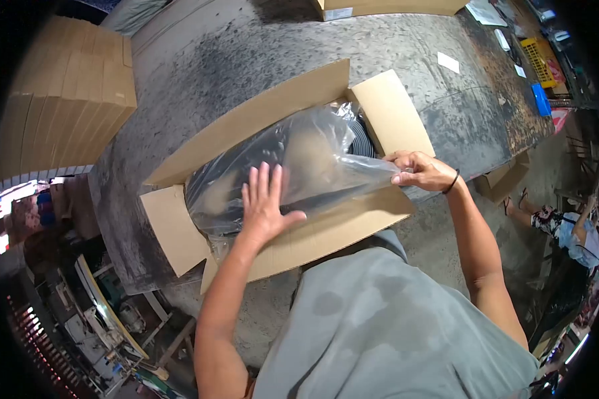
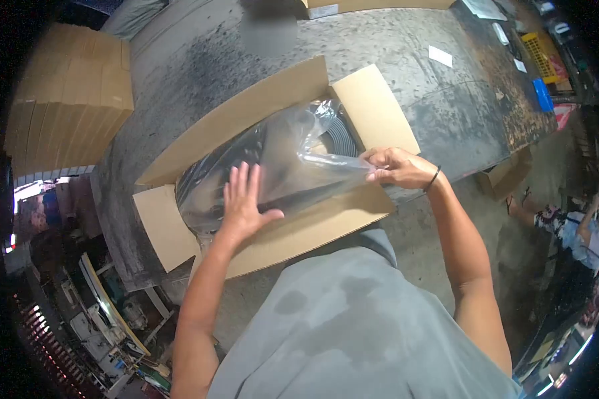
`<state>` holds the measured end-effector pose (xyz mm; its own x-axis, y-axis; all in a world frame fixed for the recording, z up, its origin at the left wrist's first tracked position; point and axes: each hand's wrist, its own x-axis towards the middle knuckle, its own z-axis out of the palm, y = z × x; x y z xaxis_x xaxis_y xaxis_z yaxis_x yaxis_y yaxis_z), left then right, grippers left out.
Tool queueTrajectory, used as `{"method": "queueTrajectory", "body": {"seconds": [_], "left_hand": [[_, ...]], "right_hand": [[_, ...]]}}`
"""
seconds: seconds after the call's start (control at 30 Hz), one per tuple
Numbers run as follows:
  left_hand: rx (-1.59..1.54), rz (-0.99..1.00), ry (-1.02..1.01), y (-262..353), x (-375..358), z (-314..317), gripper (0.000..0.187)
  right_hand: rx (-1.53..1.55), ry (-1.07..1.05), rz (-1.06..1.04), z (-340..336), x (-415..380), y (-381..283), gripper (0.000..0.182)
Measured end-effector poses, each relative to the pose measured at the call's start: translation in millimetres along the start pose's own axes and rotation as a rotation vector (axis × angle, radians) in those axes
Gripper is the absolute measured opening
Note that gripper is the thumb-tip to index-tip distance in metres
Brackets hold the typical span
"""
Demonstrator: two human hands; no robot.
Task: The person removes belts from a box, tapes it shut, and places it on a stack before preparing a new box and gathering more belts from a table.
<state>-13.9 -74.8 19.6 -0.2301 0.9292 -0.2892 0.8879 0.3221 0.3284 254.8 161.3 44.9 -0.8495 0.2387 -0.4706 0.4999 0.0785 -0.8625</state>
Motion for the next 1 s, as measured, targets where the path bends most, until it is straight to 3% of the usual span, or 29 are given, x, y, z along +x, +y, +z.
{"method": "queueTrajectory", "body": {"seconds": [0.13, 0.17, 0.23, 0.27, 0.33, 0.37, 0.4, 0.43, 0.47, 0.5, 0.53, 0.6, 0.67, 0.73, 0.93, 0.97, 1.0], "left_hand": [[0.051, 0.170, -0.014, 1.0, -10.8, 34.3, 0.097], [0.065, 0.165, -0.065, 0.5, -5.5, 36.4, 0.098], [0.022, 0.098, -0.192, 27.5, 2.5, 22.4, 0.104], [-0.120, 0.218, 0.032, 31.7, 6.5, 32.6, 0.085], [-0.153, 0.272, -0.030, 46.3, 24.9, 33.3, 0.048], [-0.148, 0.281, -0.021, 46.1, 31.1, 41.6, 0.048], [-0.166, 0.295, 0.062, 42.0, 38.1, 58.0, 0.034], [-0.184, 0.292, 0.150, 39.3, 41.4, 71.1, 0.022], [-0.183, 0.252, 0.168, 33.4, 41.9, 84.1, 0.022], [-0.176, 0.291, 0.180, 25.7, 39.4, 93.4, 0.020], [-0.172, 0.332, 0.204, 27.2, 39.3, 88.5, 0.019], [-0.160, 0.262, 0.287, 43.2, 32.6, 76.9, 0.019], [-0.171, 0.280, 0.198, 50.9, 30.6, 63.0, 0.021], [-0.151, 0.309, 0.270, 47.2, 33.8, 65.2, 0.020], [-0.188, 0.305, 0.366, 47.7, 22.4, 34.2, 0.010], [-0.224, 0.334, 0.461, 55.1, 26.2, 39.9, 0.010], [-0.255, 0.363, 0.559, 62.6, 31.8, 45.1, 0.010]], "right_hand": [[0.253, -0.244, -0.114, 8.8, 17.0, 16.2, 0.010], [0.203, -0.244, -0.022, 10.3, 16.0, -12.3, 0.010], [0.201, -0.310, -0.061, 18.9, 23.9, -15.3, 0.009], [0.135, -0.338, -0.063, 19.8, 25.3, -21.7, 0.010], [0.111, -0.379, -0.080, 19.5, 27.7, -24.3, 0.012], [0.087, -0.454, -0.094, 17.5, 30.4, -23.3, 0.014], [0.077, -0.452, -0.092, 14.5, 32.2, -16.3, 0.014], [0.408, -0.361, -0.032, 13.1, 32.5, -5.7, 0.015], [0.732, -0.287, 0.034, 13.6, 39.5, 4.8, 0.016], [0.644, -0.185, 0.168, 13.4, 51.5, 14.3, 0.020], [0.294, -0.094, 0.163, 17.6, 73.8, 37.1, 0.017], [-0.579, 0.010, -0.257, 30.5, 98.5, 73.1, 0.020], [-0.832, -0.164, -0.297, 42.4, 98.0, 58.1, 0.036], [-0.991, -0.267, -0.179, 57.6, 96.1, 21.0, 0.038], [-1.079, -0.190, -0.179, 63.1, 111.5, 34.7, 0.034], [-0.948, -0.132, 0.094, 65.0, 114.6, 34.4, 0.033], [-1.032, -0.098, -0.136, 62.4, 131.5, 97.6, 0.032]]}}
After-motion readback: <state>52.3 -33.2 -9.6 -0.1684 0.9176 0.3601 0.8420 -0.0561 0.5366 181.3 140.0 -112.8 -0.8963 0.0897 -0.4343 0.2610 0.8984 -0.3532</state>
